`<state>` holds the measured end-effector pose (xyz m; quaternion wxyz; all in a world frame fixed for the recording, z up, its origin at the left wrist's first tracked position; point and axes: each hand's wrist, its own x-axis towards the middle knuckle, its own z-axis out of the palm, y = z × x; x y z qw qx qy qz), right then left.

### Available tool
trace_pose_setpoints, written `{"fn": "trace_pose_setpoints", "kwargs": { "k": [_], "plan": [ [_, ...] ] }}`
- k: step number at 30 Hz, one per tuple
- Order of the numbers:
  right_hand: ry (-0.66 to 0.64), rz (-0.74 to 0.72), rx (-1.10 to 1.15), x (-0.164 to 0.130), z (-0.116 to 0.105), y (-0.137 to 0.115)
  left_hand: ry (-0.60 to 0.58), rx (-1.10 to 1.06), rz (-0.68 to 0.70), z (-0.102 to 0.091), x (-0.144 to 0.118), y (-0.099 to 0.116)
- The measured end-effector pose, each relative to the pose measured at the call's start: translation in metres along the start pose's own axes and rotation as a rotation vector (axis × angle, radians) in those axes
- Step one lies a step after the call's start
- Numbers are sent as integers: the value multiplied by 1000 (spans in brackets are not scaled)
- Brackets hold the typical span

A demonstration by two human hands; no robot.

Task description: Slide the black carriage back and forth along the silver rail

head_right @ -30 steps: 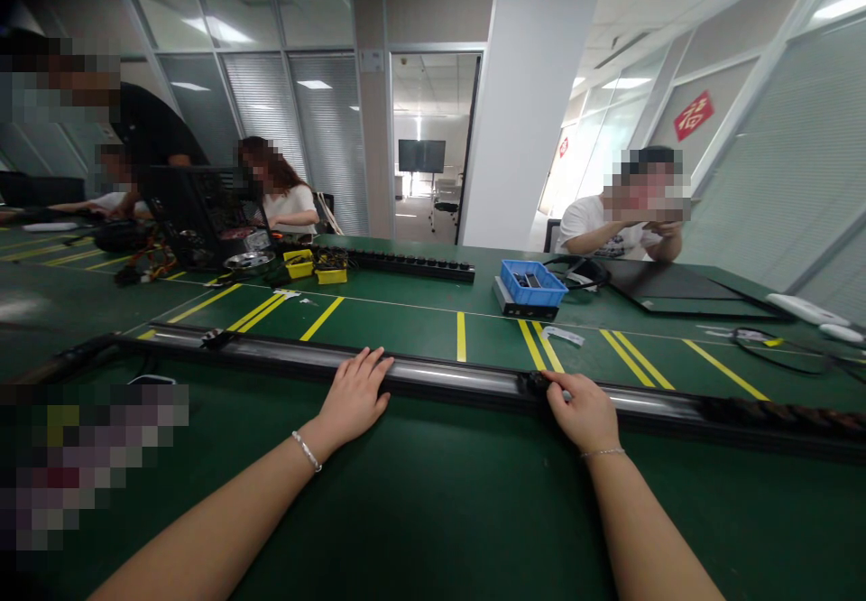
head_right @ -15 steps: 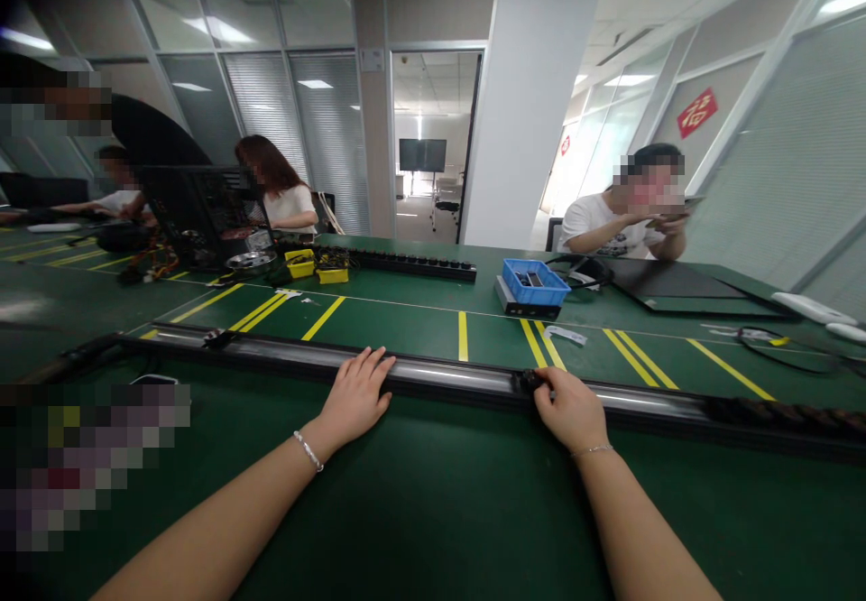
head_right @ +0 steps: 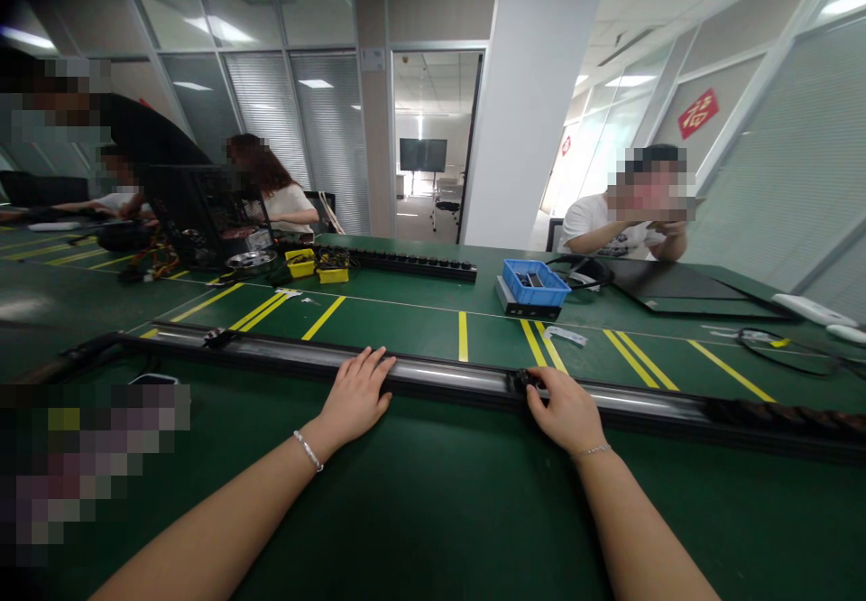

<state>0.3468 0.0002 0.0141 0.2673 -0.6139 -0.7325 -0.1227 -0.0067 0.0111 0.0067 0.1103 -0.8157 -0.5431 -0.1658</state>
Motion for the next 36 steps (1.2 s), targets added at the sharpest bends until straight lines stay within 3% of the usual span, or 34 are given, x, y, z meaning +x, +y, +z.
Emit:
{"fn": "trace_pose_setpoints", "kwargs": {
  "k": [21,36],
  "plan": [
    [-65,51,83,0,1,-5,-9,1,5,-2,0,1],
    [-38,-20,50,1,4,-5,-4,-3,1,0,0,0]
  ]
}}
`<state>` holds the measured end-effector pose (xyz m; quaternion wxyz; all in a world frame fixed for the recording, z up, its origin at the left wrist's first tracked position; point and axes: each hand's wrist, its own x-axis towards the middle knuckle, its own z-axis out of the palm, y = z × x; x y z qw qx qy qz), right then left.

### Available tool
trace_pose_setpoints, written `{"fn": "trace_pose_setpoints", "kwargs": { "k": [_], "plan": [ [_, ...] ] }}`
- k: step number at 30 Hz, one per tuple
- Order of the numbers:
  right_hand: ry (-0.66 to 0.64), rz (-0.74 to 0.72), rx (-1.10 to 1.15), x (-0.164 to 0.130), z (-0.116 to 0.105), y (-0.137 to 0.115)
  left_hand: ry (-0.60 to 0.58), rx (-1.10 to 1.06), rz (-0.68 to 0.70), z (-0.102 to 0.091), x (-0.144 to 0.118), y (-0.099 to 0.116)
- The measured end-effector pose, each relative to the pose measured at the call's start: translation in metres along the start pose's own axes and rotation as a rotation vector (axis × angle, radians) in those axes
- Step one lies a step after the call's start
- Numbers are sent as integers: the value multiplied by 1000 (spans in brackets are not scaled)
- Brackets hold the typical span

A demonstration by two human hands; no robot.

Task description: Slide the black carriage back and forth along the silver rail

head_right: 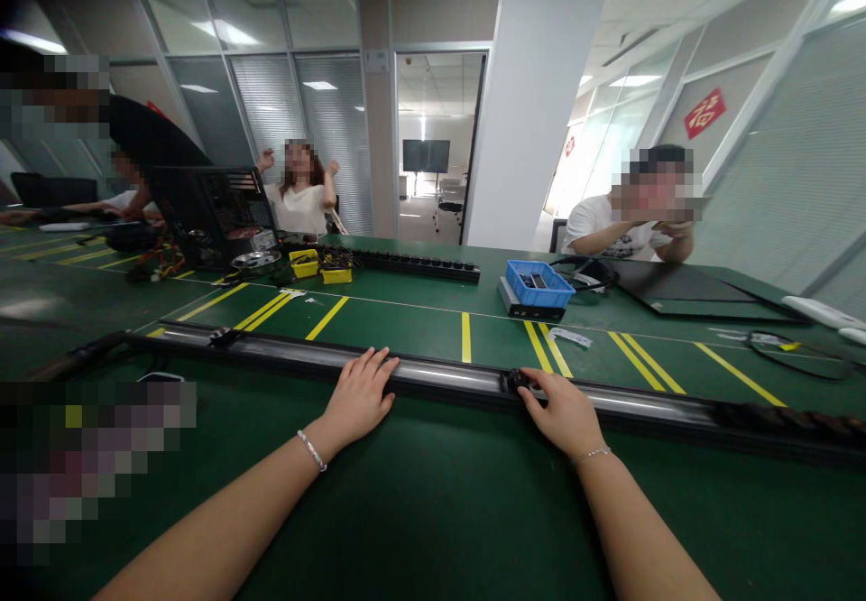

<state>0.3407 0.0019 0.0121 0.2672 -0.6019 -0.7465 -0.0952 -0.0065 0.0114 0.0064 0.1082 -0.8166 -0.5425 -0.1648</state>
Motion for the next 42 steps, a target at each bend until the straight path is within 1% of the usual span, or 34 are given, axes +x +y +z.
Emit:
{"fn": "trace_pose_setpoints", "kwargs": {
  "k": [6,11,15,22,26,30,36,39,42],
  "plan": [
    [-2,-21,-19,3,1,-6,3,12,6,1,-1,0],
    [15,-130,-50,5,-1,-2,11,10,8,1,-1,-1],
    [-57,-174,-60,4,0,0,12,8,11,1,-1,-1],
    [-146,-147,-127,4,-1,-6,8,8,14,2,-1,-1],
    [-157,-151,-150,1,0,-9,7,7,14,1,0,-1],
    [-220,-191,-174,1,4,-18,16,12,18,0,-1,-1],
    [-304,-154,-189,6,5,-29,27,21,20,4,-1,-2],
    [-309,-151,-203,5,5,-29,29,22,24,4,-1,-2],
    [-276,-133,-225,3,7,-34,22,28,19,2,-1,-1]
  ]
}}
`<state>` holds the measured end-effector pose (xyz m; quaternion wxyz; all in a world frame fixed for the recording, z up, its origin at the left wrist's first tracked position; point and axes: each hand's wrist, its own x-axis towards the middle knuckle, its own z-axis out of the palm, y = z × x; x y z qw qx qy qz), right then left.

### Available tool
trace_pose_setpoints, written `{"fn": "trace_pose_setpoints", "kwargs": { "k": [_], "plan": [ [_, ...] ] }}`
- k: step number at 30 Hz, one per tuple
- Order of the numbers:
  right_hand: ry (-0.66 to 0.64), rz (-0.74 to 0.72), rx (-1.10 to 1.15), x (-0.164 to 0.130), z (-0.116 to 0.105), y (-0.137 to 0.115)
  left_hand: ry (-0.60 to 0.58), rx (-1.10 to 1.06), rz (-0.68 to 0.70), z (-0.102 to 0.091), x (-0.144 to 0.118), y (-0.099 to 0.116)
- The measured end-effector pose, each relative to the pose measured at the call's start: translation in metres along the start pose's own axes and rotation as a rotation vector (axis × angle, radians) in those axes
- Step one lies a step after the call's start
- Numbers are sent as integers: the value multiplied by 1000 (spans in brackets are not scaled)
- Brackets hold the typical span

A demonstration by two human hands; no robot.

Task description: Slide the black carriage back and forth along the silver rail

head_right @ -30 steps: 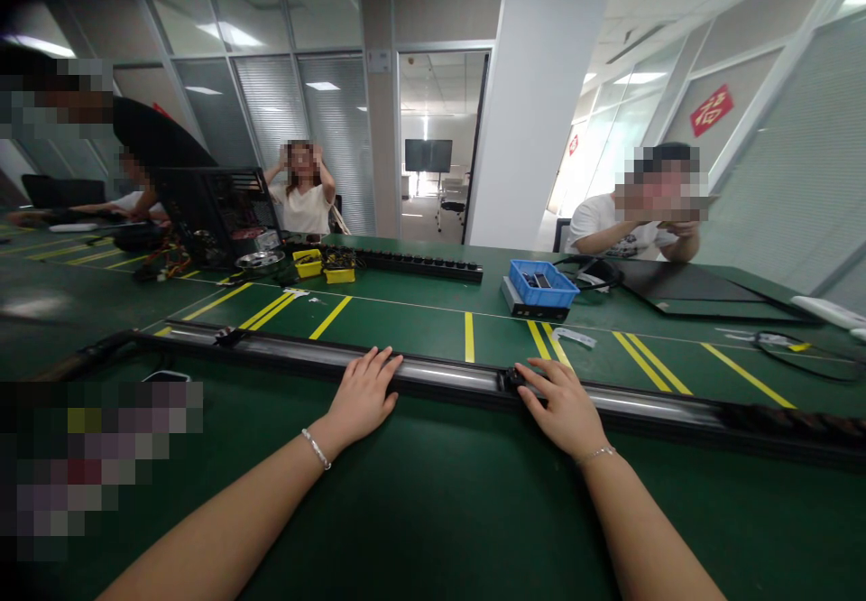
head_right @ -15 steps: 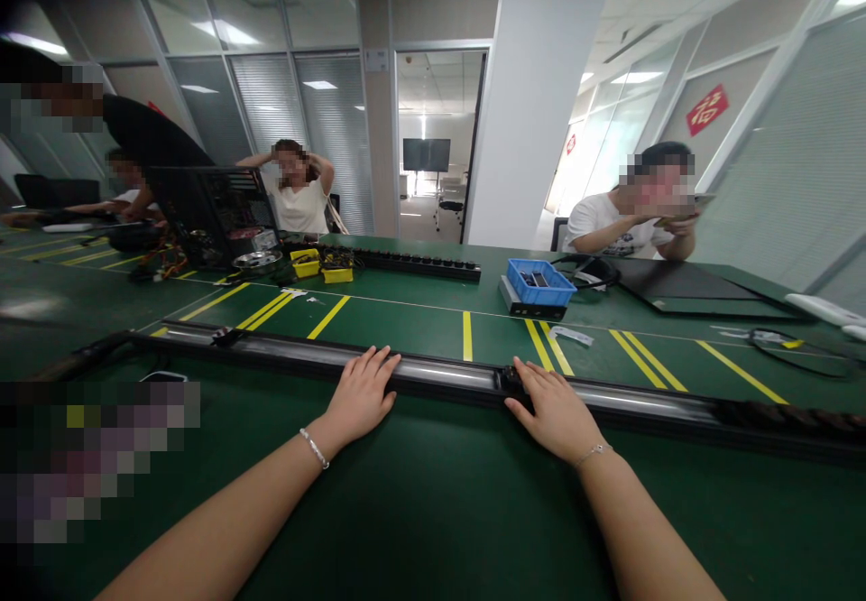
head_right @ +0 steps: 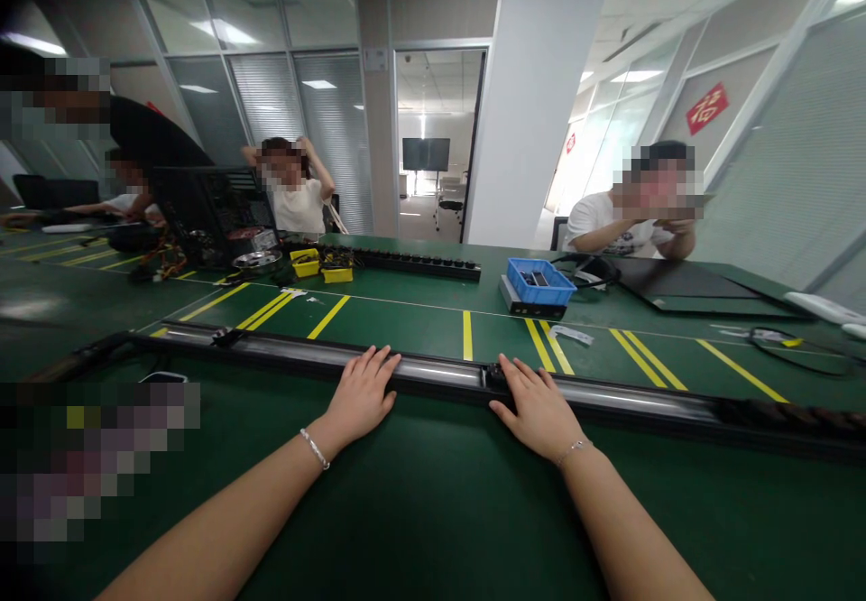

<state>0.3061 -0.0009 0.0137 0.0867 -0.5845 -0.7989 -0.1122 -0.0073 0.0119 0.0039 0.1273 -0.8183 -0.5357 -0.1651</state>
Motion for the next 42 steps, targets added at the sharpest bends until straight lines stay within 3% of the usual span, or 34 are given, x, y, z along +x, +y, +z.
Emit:
{"fn": "trace_pose_setpoints", "kwargs": {
  "k": [11,20,42],
  "plan": [
    [74,179,-86,5,7,-29,1,5,0,0,0,0],
    [145,104,-16,3,11,-22,-1,-3,-6,0,0,1],
    [44,78,-50,3,-1,-38,-7,-7,2,-1,0,0]
  ]
}}
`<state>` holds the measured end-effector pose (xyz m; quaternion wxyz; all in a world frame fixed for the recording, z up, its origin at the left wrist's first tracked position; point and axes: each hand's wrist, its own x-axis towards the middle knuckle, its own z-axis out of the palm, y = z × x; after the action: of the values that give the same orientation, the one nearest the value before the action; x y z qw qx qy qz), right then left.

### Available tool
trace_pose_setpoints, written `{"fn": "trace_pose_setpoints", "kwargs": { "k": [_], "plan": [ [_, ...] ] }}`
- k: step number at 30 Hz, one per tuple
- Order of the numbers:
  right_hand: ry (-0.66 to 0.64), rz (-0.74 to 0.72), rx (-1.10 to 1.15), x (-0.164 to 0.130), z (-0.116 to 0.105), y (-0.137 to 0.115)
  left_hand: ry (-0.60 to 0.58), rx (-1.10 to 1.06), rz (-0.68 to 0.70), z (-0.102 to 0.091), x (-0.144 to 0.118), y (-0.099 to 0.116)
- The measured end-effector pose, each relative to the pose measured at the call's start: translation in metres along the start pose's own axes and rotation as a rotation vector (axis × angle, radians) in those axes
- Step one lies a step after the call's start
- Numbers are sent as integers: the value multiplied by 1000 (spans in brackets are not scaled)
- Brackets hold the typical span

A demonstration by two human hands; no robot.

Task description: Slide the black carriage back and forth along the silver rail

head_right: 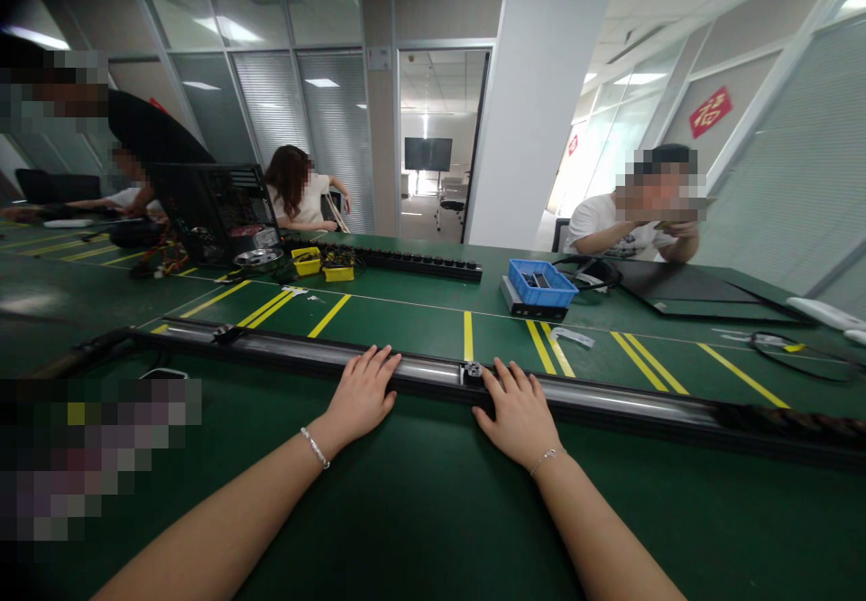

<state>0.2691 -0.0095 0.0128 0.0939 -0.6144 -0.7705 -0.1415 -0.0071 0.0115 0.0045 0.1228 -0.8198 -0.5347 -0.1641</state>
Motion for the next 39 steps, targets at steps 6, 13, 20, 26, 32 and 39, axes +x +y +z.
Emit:
{"fn": "trace_pose_setpoints", "kwargs": {
  "k": [6,13,20,26,32,39],
  "plan": [
    [-6,0,-28,0,2,-4,5,4,-4,1,0,1],
    [2,-39,-28,3,4,-13,0,7,1,0,0,1],
    [11,-47,-6,6,6,-23,-1,6,-9,-1,0,1],
    [-18,21,11,10,3,-34,-17,0,-14,-1,1,1],
    [-71,66,-18,15,-4,-48,-8,5,-12,0,1,1],
    [-24,72,-3,14,1,-50,-3,1,-18,0,0,2]
  ]
}}
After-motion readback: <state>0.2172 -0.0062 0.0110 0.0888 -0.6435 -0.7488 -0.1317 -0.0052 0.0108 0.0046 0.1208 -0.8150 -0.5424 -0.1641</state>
